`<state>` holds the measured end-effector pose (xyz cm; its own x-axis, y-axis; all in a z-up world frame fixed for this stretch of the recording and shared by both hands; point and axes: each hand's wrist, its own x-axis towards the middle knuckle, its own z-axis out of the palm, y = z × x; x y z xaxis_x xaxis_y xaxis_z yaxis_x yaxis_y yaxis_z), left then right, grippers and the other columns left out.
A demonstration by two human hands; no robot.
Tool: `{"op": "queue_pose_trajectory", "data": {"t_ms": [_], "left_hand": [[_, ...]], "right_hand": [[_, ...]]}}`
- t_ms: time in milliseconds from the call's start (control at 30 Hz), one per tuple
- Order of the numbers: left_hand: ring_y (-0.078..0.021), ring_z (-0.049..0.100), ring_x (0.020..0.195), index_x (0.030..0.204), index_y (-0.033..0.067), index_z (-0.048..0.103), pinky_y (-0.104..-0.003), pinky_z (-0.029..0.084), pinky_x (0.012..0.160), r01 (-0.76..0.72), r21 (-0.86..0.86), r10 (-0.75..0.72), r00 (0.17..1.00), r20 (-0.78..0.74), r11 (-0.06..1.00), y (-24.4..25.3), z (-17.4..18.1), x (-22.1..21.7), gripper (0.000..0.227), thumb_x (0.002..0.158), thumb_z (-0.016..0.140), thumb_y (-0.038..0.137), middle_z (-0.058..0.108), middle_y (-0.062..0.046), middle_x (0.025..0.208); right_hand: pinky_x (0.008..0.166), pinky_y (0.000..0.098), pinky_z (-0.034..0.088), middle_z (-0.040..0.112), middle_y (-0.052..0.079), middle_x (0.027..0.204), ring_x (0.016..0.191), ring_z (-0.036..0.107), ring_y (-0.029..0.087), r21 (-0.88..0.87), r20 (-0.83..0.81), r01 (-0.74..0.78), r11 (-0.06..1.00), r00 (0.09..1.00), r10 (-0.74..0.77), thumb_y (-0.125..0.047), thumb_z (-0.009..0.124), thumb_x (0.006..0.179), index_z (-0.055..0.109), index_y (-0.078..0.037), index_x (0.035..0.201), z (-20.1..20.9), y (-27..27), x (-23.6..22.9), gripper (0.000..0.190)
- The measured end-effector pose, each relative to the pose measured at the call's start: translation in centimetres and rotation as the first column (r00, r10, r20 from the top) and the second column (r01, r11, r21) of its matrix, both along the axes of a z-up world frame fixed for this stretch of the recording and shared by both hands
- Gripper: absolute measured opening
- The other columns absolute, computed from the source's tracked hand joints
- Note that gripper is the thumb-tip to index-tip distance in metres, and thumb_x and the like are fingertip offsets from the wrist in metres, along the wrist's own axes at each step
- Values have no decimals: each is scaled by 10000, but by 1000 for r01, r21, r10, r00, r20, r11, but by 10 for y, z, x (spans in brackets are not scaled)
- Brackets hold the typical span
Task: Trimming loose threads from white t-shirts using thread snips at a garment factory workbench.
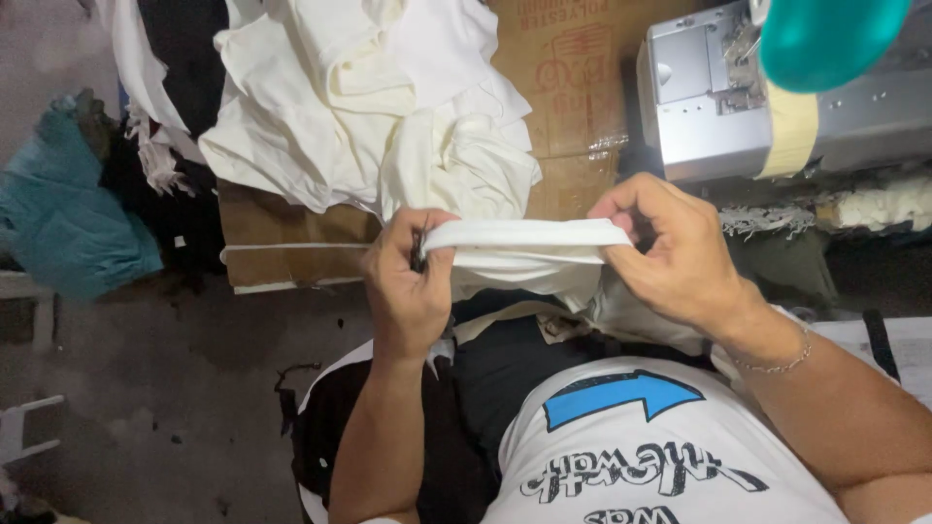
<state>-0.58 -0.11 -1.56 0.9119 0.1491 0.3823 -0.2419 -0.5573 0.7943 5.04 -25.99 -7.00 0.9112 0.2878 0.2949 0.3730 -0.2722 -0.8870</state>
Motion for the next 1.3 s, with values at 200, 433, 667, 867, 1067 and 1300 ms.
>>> {"op": "queue_pose_trajectory", "data": {"t_ms": [200, 433, 667, 867, 1067, 1300], "left_hand": [[-344, 712, 811, 995, 80, 744, -404, 569, 770, -15, 141, -11, 983, 184, 990, -2, -7, -5, 119, 973, 627, 93, 715, -116, 885], [-324, 677, 761, 971, 57, 746, -399, 549, 738, 30, 91, -43, 989, 145, 995, 7, -6, -4, 108, 965, 684, 145, 676, -125, 843], [-9, 375, 538, 654, 103, 655, -149, 287, 498, 141, -467, -310, 899, -309, 873, 14, -12, 4, 266, 876, 786, 171, 461, 82, 489], [-45, 454, 560, 988, 49, 739, -199, 393, 502, 58, -182, -107, 956, -272, 982, 6, -5, 13, 170, 883, 815, 159, 566, -4, 590], [-256, 744, 847, 1083, 163, 773, -324, 601, 731, 360, -40, -362, 926, -109, 932, -31, 28, -4, 289, 813, 856, 223, 743, -60, 984], [-330, 701, 737, 895, 120, 684, -382, 549, 650, 491, 44, -476, 860, -184, 870, -40, 8, 0, 160, 859, 809, 212, 638, -71, 825]], "right_hand": [[606, 341, 523, 593, 80, 708, 616, 615, 264, 91, 230, 52, 994, 970, -72, -118, 748, 919, 730, -73, 988, -13, 2, -1, 84], [591, 322, 523, 589, 52, 656, 573, 608, 221, 125, 196, -2, 992, 980, -22, -154, 785, 891, 742, -87, 936, 1, 2, -5, 92], [479, 202, 504, 653, -7, 592, 526, 562, 31, 618, -501, -246, 746, 608, 616, -216, 731, 877, 679, -44, 826, 1, -9, -7, 187], [433, 228, 490, 539, 41, 490, 452, 526, 83, 722, -471, -169, 671, 591, 656, -149, 696, 874, 628, -3, 726, -5, -4, -15, 218], [461, 264, 540, 549, 66, 508, 480, 569, 116, 736, -467, -145, 661, 598, 651, -136, 682, 885, 660, 32, 794, -20, 0, -12, 192], [460, 289, 588, 595, 81, 539, 486, 595, 109, 676, -488, -136, 724, 653, 579, -65, 699, 868, 630, 44, 953, -5, 5, -8, 154]]}}
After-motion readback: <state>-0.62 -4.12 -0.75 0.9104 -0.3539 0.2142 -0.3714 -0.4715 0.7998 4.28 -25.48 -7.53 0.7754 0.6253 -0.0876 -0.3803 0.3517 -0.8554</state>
